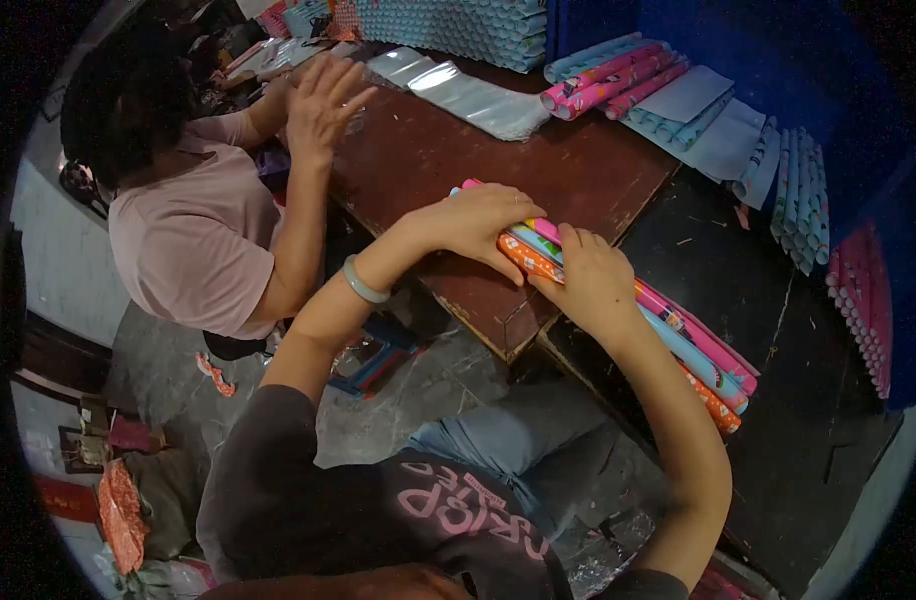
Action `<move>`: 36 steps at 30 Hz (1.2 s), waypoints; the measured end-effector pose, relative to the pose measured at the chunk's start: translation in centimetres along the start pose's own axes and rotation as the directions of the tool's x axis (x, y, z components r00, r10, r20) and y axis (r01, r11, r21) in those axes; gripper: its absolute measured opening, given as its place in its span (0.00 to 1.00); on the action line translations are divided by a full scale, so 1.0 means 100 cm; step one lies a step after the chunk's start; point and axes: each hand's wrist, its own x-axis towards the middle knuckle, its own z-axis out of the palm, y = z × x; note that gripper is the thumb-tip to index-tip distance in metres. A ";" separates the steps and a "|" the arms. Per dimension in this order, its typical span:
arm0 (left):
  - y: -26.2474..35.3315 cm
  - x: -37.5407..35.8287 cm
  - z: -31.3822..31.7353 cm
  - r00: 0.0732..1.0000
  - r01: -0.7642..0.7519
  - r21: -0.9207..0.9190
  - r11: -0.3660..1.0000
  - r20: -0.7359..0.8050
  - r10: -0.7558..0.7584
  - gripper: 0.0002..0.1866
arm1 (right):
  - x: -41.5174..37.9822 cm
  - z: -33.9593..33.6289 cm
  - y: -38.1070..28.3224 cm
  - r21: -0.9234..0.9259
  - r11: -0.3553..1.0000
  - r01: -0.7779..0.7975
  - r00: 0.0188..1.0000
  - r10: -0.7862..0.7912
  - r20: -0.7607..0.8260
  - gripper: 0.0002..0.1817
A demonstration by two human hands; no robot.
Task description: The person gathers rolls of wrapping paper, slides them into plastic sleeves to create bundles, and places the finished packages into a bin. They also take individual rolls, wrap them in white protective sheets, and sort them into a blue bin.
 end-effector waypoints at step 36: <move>-0.043 -0.031 -0.083 0.985 0.169 -0.208 0.963 0.082 -0.155 0.32 | 0.007 0.012 -0.016 -0.065 0.995 -0.081 0.996 0.079 -0.027 0.33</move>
